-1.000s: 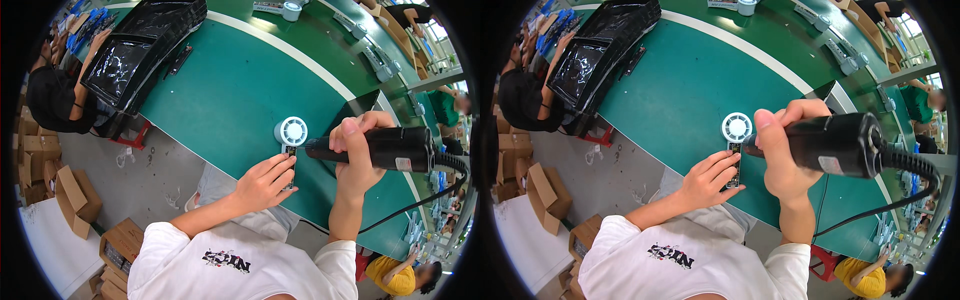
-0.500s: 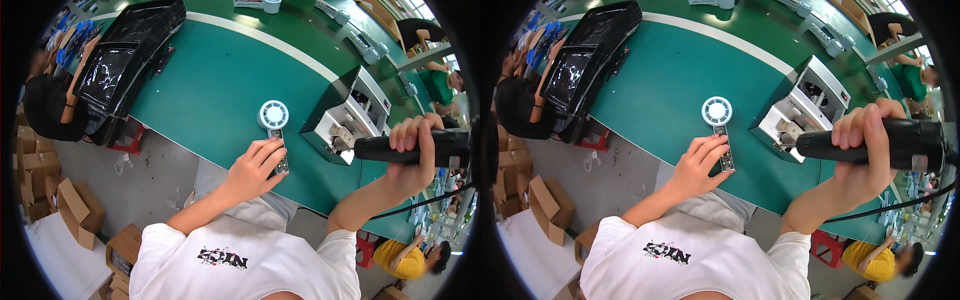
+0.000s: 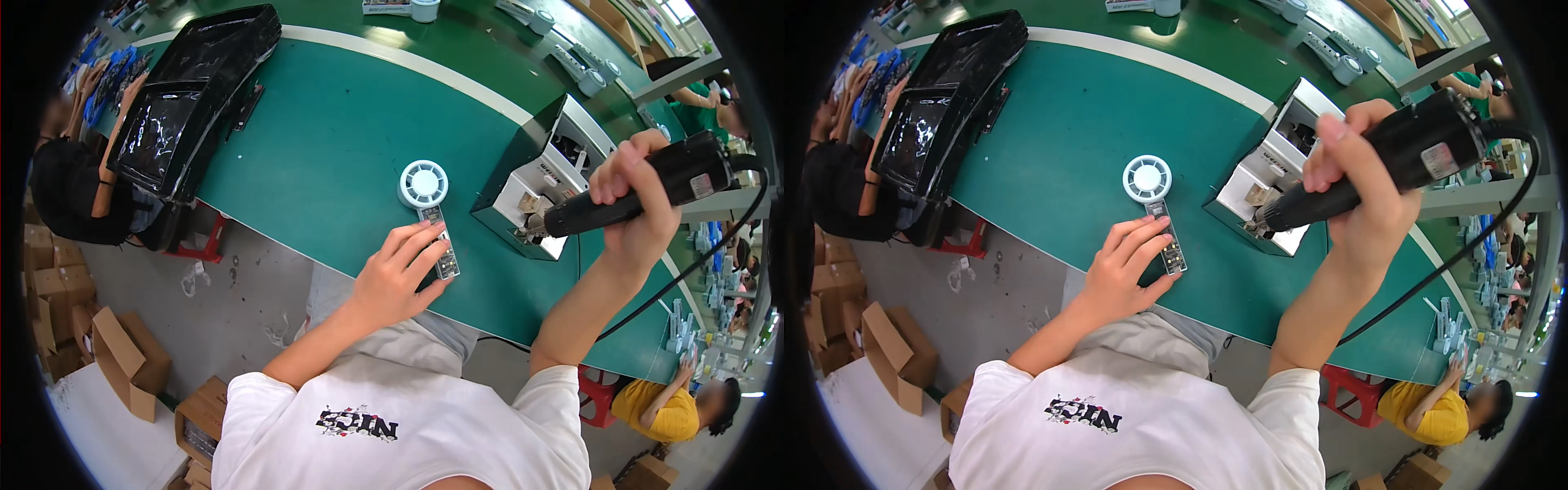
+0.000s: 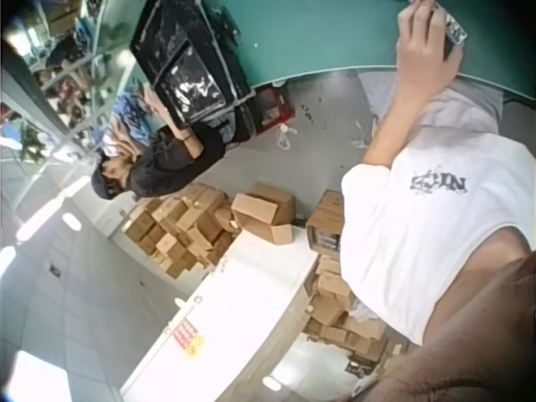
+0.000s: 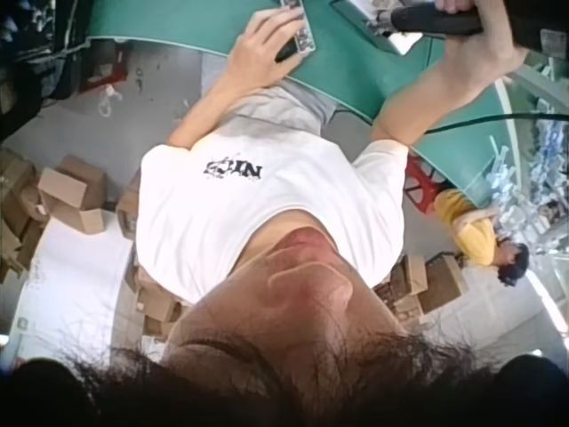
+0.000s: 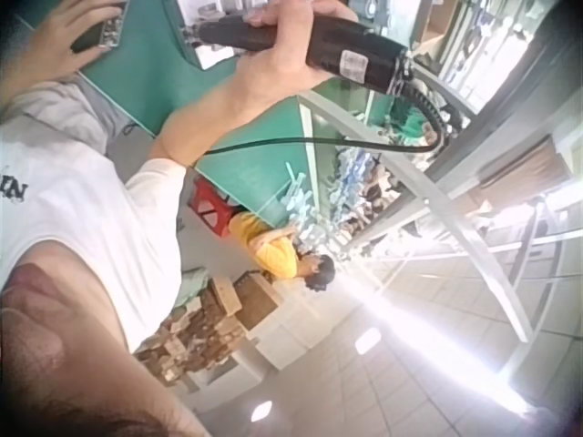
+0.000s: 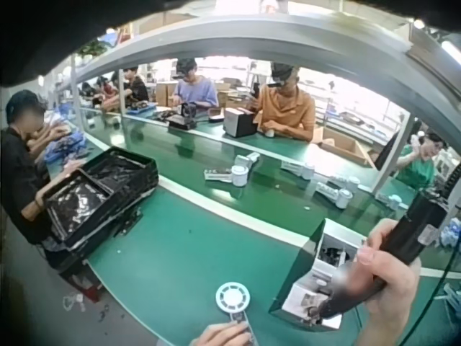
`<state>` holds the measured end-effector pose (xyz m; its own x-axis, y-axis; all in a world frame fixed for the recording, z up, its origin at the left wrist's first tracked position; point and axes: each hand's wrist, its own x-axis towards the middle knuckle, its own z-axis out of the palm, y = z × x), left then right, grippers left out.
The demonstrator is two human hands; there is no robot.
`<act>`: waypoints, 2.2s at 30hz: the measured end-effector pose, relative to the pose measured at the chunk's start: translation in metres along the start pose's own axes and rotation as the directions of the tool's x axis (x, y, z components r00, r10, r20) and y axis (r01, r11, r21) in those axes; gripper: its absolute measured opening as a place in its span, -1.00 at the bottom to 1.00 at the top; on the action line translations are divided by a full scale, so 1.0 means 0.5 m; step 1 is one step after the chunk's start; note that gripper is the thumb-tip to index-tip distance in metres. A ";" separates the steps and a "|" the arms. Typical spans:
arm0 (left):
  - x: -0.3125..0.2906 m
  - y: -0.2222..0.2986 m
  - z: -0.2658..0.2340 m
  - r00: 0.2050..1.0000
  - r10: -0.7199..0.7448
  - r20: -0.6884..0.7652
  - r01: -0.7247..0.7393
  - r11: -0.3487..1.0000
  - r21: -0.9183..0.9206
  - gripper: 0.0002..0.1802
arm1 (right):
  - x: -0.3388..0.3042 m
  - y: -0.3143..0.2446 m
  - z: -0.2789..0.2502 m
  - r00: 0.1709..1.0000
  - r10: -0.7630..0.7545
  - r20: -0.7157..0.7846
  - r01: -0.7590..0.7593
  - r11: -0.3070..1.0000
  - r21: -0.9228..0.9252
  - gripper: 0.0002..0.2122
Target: Assemble small plastic fan units by attaching internal circuit boards and securing components with an electric screwdriver on an assembly line.
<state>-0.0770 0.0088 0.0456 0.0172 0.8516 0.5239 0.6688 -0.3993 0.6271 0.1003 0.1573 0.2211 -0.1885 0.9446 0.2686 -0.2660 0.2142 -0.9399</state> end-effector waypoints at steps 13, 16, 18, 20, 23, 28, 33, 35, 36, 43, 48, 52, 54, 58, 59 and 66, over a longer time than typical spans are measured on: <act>0.009 0.005 0.009 0.998 -0.042 -0.051 0.045 0.998 0.049 -0.55 | -0.126 0.008 0.116 0.937 -0.100 0.334 0.132 0.989 -0.072 -0.82; 0.000 0.002 0.001 0.998 -0.033 -0.055 0.036 0.998 0.052 -0.58 | -0.150 0.024 0.102 0.961 -0.139 0.239 0.140 0.990 0.015 -0.72; -0.002 0.001 0.001 0.998 -0.038 -0.048 0.040 0.998 0.055 -0.59 | -0.164 0.022 0.097 0.974 -0.133 0.184 0.128 0.991 0.040 -0.71; 0.002 0.000 0.007 0.998 -0.012 -0.054 0.014 0.999 0.035 -0.59 | -0.164 0.019 0.085 0.972 -0.142 0.186 0.138 0.990 0.036 -0.71; 0.002 -0.004 0.013 0.998 0.005 -0.069 -0.003 0.999 0.035 -0.59 | -0.166 0.027 0.082 0.972 -0.155 0.174 0.155 0.988 0.011 -0.72; -0.001 -0.005 0.015 0.998 -0.016 -0.066 0.020 0.999 0.046 -0.60 | -0.159 0.034 0.079 0.976 -0.130 0.174 0.129 0.991 0.020 -0.72; -0.001 -0.006 0.016 0.998 -0.008 -0.064 0.011 0.999 0.045 -0.59 | -0.160 0.042 0.078 0.980 -0.110 0.164 0.110 0.994 0.013 -0.73; -0.001 -0.005 0.015 0.998 -0.011 -0.056 0.014 0.999 0.042 -0.58 | -0.155 0.049 0.069 0.932 -0.149 0.332 0.152 0.988 0.018 -0.85; -0.001 -0.005 0.013 0.998 -0.014 -0.054 0.016 0.999 0.041 -0.58 | -0.156 0.050 0.069 0.932 -0.146 0.331 0.149 0.989 0.018 -0.85; -0.001 -0.006 0.012 0.999 -0.010 -0.035 0.012 0.999 0.051 -0.61 | -0.163 0.056 0.071 0.926 -0.167 0.340 0.179 0.984 -0.004 -0.83; -0.002 -0.007 0.012 0.999 -0.022 -0.038 0.023 0.999 0.039 -0.58 | -0.173 0.053 0.072 0.930 -0.161 0.331 0.180 0.983 -0.029 -0.73; 0.000 -0.008 0.013 1.000 -0.010 -0.024 0.012 0.999 0.046 -0.59 | -0.174 0.060 0.068 0.892 -0.195 0.407 0.227 0.973 -0.033 -0.73; -0.001 -0.008 0.013 1.000 -0.009 -0.025 0.010 0.999 0.054 -0.59 | -0.171 0.065 0.071 0.881 -0.199 0.429 0.232 0.972 -0.025 -0.74; -0.004 -0.009 0.010 0.999 -0.011 -0.033 0.013 0.998 0.057 -0.58 | -0.168 0.072 0.074 0.865 -0.196 0.462 0.217 0.976 0.007 -0.74; -0.004 -0.008 0.009 0.999 -0.009 -0.033 0.010 0.999 0.053 -0.58 | -0.167 0.071 0.074 0.865 -0.198 0.461 0.219 0.976 0.007 -0.74; -0.001 -0.002 0.016 0.999 -0.005 -0.050 0.009 0.997 0.075 -0.58 | -0.134 0.059 0.059 0.805 -0.158 0.571 0.135 0.987 0.084 -0.67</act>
<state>-0.0718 0.0117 0.0403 -0.0237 0.8357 0.5487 0.7229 -0.3648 0.5867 0.0772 0.0931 0.1817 -0.6498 0.5848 0.4856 -0.3672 0.3179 -0.8741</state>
